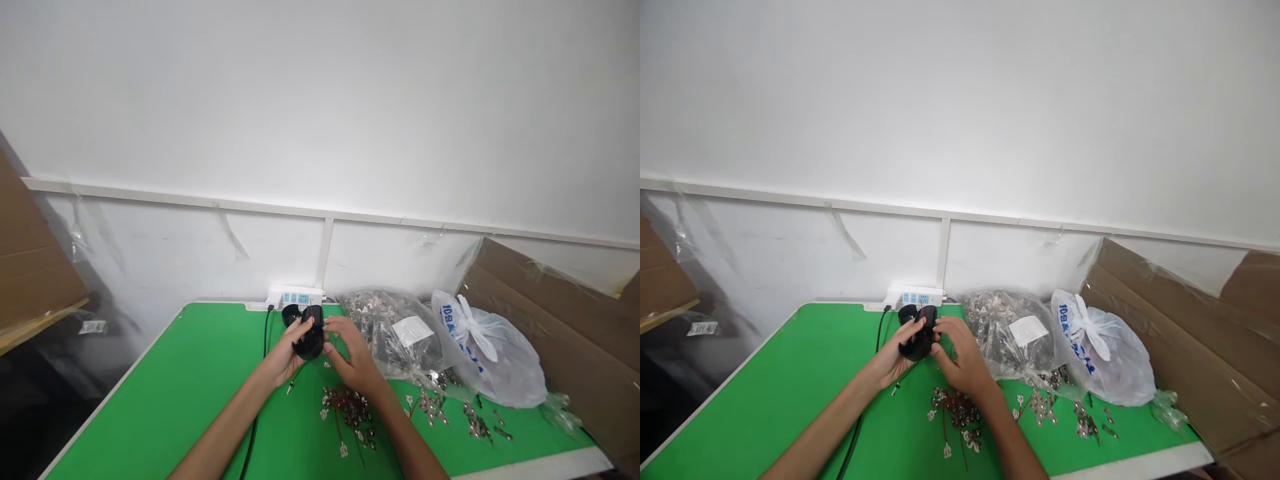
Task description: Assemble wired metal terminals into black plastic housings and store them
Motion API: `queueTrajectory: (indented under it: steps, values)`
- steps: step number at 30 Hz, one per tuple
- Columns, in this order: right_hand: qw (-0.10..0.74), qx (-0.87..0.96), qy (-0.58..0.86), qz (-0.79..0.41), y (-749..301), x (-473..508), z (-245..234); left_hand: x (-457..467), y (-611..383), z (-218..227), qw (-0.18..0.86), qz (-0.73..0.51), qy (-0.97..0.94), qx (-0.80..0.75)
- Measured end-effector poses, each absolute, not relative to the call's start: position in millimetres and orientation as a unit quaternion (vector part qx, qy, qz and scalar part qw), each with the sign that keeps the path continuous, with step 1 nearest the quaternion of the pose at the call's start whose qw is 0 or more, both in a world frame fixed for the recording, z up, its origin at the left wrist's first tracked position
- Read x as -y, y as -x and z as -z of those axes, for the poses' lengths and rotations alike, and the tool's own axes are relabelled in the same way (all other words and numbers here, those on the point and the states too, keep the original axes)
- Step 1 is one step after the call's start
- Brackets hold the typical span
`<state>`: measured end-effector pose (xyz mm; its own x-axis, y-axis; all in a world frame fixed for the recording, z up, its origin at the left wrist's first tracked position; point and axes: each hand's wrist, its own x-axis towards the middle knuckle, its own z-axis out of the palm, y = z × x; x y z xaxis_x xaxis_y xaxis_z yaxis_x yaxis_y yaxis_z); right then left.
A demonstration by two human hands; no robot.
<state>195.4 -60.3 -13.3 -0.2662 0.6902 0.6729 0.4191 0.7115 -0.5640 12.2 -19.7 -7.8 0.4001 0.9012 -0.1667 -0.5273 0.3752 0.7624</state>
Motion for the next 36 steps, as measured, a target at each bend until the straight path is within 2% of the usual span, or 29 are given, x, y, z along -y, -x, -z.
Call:
queueTrajectory:
  steps: [5,14,36]
  values:
    - [0.449,0.824,0.33,-0.099,-198,60,14,19,-8,6,0.826,-0.403,-0.281,-0.275]
    - [0.436,0.833,0.34,-0.028,-198,52,23,19,-10,10,0.819,-0.403,-0.306,-0.271]
    - [0.427,0.827,0.351,-0.107,-198,54,21,22,-14,19,0.829,-0.375,-0.278,-0.308]
